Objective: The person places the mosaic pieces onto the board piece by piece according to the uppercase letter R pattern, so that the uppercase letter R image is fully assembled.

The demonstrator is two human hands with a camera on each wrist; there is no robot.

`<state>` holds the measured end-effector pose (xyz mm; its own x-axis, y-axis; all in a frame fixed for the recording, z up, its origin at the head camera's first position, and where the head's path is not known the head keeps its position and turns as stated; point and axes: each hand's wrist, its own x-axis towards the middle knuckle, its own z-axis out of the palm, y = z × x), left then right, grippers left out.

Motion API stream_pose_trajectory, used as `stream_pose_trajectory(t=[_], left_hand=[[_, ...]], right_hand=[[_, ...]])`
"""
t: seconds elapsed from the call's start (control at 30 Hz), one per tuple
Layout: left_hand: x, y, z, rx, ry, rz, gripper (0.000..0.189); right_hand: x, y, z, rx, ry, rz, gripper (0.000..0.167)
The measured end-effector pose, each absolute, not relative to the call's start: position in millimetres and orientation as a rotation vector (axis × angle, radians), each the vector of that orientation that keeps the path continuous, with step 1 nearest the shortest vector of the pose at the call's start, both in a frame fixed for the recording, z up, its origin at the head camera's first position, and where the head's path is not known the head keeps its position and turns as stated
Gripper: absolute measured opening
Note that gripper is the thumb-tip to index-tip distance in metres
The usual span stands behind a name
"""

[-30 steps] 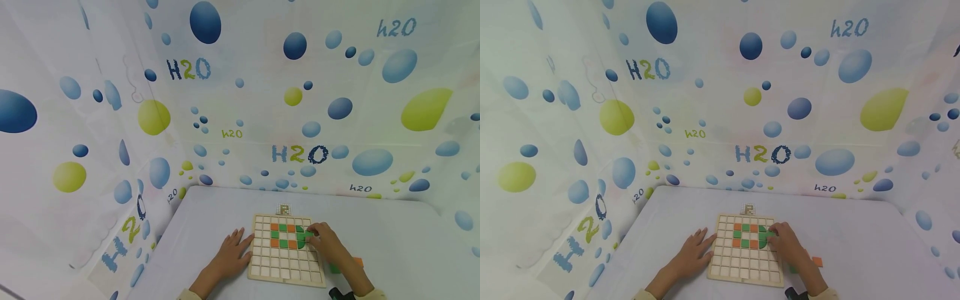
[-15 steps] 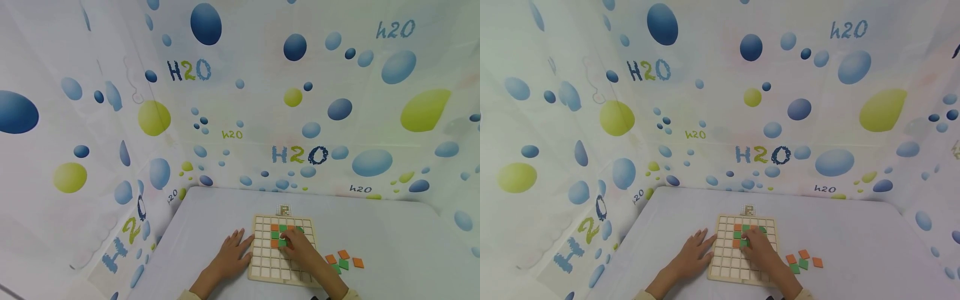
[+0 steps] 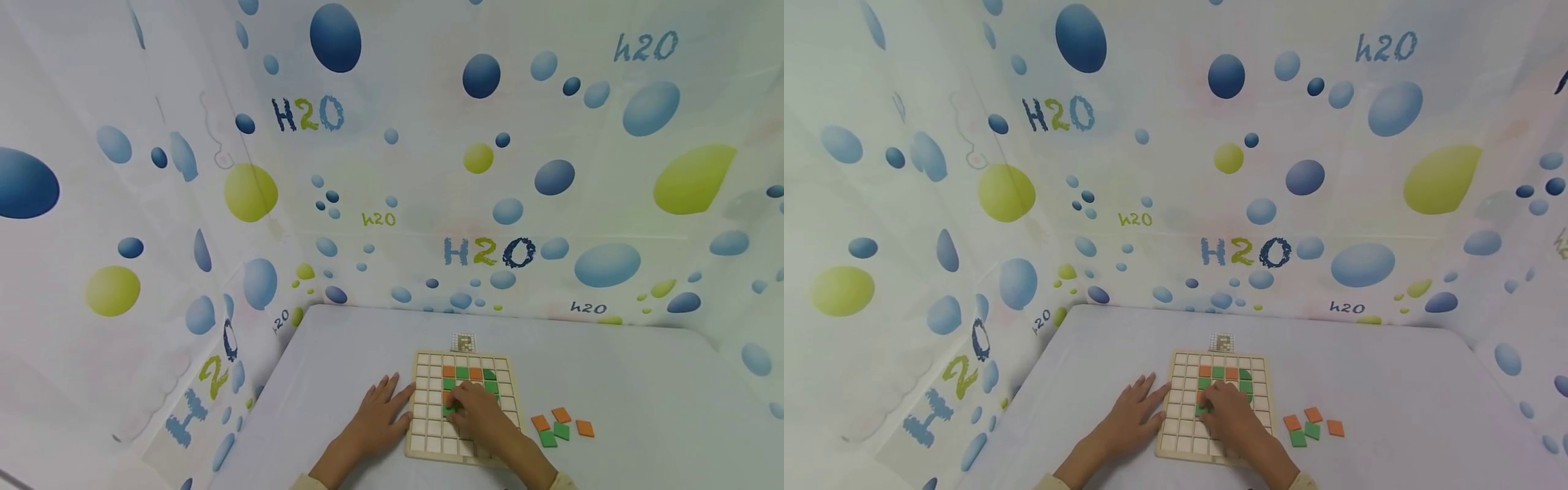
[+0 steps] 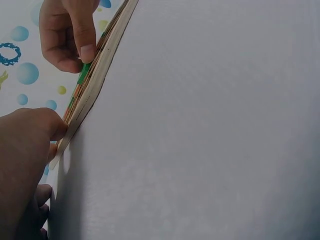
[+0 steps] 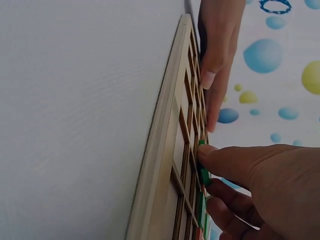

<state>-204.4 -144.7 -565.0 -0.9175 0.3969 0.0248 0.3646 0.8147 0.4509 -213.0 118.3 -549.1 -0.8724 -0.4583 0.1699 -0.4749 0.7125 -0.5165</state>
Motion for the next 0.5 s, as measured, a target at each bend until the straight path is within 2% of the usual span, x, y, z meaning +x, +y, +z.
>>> stream_pose_trajectory(t=[0.5], left_hand=[[-206.3,-146.0,-570.1,0.628,2.932,0.697,0.057]], right_hand=[[-208.6,122.4,-554.8,0.864,-2.786,0.795,0.016]])
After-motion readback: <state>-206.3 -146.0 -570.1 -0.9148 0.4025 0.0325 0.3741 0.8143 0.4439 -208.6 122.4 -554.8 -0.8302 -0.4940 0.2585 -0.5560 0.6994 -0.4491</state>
